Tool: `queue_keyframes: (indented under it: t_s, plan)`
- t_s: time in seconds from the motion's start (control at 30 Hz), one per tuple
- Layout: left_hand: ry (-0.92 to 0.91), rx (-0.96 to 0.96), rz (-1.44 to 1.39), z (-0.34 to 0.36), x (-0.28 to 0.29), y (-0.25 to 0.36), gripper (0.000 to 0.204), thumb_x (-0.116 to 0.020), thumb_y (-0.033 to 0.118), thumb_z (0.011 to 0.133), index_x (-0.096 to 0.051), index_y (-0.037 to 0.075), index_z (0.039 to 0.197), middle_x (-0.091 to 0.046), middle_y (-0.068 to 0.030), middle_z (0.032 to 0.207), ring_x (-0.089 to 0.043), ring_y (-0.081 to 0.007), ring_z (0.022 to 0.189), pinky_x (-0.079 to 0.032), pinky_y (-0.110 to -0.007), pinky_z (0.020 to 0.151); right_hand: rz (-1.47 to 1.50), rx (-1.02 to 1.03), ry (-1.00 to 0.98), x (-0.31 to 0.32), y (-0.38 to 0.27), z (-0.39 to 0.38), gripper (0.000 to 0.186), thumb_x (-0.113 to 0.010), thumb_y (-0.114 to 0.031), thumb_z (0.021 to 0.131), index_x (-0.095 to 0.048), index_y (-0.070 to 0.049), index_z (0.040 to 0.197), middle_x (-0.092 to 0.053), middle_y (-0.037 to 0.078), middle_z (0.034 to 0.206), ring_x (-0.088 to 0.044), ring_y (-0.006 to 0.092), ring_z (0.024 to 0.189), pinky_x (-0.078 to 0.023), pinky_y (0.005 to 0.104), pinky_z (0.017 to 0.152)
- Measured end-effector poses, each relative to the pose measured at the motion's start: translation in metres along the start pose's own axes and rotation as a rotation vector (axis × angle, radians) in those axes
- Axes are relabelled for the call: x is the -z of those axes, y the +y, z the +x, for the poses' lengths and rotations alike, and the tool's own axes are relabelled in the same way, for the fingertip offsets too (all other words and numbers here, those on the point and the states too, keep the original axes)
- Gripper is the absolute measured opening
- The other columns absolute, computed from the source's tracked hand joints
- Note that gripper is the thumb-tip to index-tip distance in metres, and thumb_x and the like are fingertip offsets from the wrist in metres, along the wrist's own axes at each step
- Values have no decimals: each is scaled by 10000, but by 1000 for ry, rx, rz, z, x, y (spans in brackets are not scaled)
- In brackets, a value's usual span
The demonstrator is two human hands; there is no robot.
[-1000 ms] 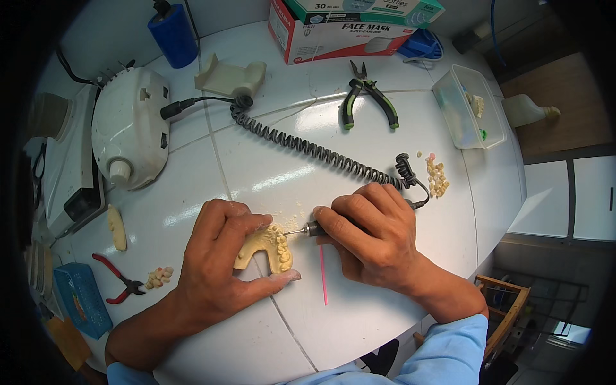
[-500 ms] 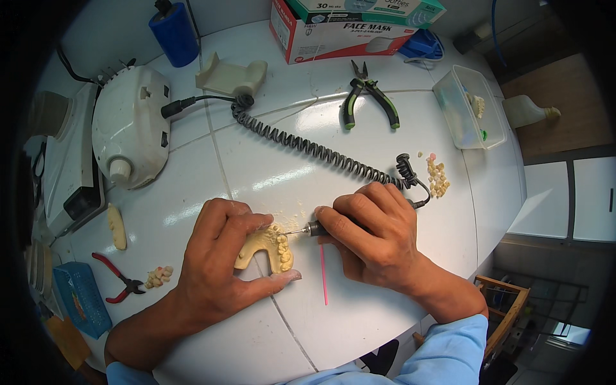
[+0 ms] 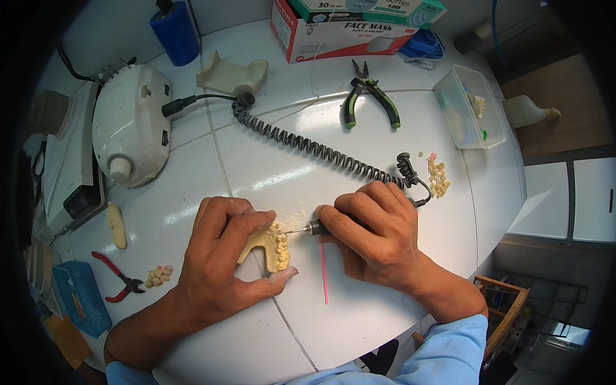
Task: Trimming and refining a plaster dental arch model using a rotary tool and hand tools.
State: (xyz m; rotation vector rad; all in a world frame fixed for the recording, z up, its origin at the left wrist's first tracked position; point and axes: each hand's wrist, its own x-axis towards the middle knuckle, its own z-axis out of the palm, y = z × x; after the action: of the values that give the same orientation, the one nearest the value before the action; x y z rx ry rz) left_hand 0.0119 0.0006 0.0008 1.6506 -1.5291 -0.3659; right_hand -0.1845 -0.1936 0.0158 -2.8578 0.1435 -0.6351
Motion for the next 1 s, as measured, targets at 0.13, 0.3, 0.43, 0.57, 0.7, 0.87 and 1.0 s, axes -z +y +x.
queue_keyframes:
  t_s: [0.13, 0.3, 0.43, 0.57, 0.7, 0.87, 1.0]
  plan:
    - [11, -10, 0, 0, -1, 0, 750, -1031, 161, 660, -739, -43, 1320, -598, -165, 1205, -600, -306, 1081, -567, -400, 887, 7, -1, 0, 0, 1, 0, 400, -923, -183, 732, -823, -78, 1105, -694, 33, 946, -599, 231, 799, -445, 383, 694]
    - [15, -13, 8, 0, -1, 0, 772, -1024, 140, 653, -740, -49, 1345, -598, -164, 1213, -598, -296, 1080, -586, -383, 856, 8, -2, -8, 1, 1, 0, 399, -924, -181, 735, -823, -82, 1107, -694, 33, 949, -599, 232, 803, -452, 386, 701]
    - [16, -11, 7, 1, -1, 0, 773, -1021, 133, 652, -738, -53, 1346, -599, -166, 1216, -603, -297, 1086, -602, -378, 847, 5, -8, -11, 1, 1, 0, 399, -927, -178, 736, -823, -84, 1110, -693, 32, 948, -598, 232, 807, -452, 387, 703]
    - [13, -8, 7, 0, -2, 0, 771, -1022, 133, 653, -738, -54, 1346, -599, -167, 1219, -607, -297, 1093, -610, -375, 838, 4, -9, -16, 2, 1, 0, 402, -926, -176, 737, -823, -82, 1115, -693, 33, 949, -598, 232, 808, -451, 388, 702]
    - [18, -8, 4, 1, -1, 1, 761, -1027, 147, 656, -743, -47, 1334, -601, -168, 1212, -611, -308, 1094, -591, -392, 873, 5, -6, -15, 1, 1, 0, 401, -923, -175, 746, -821, -77, 1121, -696, 38, 952, -598, 233, 807, -451, 388, 702]
    - [22, -3, 7, 0, 0, 0, 743, -1044, 184, 657, -740, -35, 1298, -604, -177, 1196, -620, -321, 1085, -567, -407, 901, 10, -11, -12, 2, -1, -1, 383, -917, -175, 765, -818, -71, 1120, -698, 42, 956, -599, 235, 804, -452, 388, 703]
    - [9, 4, 18, 0, 0, 0, 750, -1071, 256, 662, -718, -28, 1259, -604, -198, 1172, -638, -330, 1071, -575, -418, 879, 17, -22, -15, 2, -3, -1, 383, -916, -173, 771, -818, -65, 1125, -699, 44, 955, -602, 235, 800, -449, 389, 698]
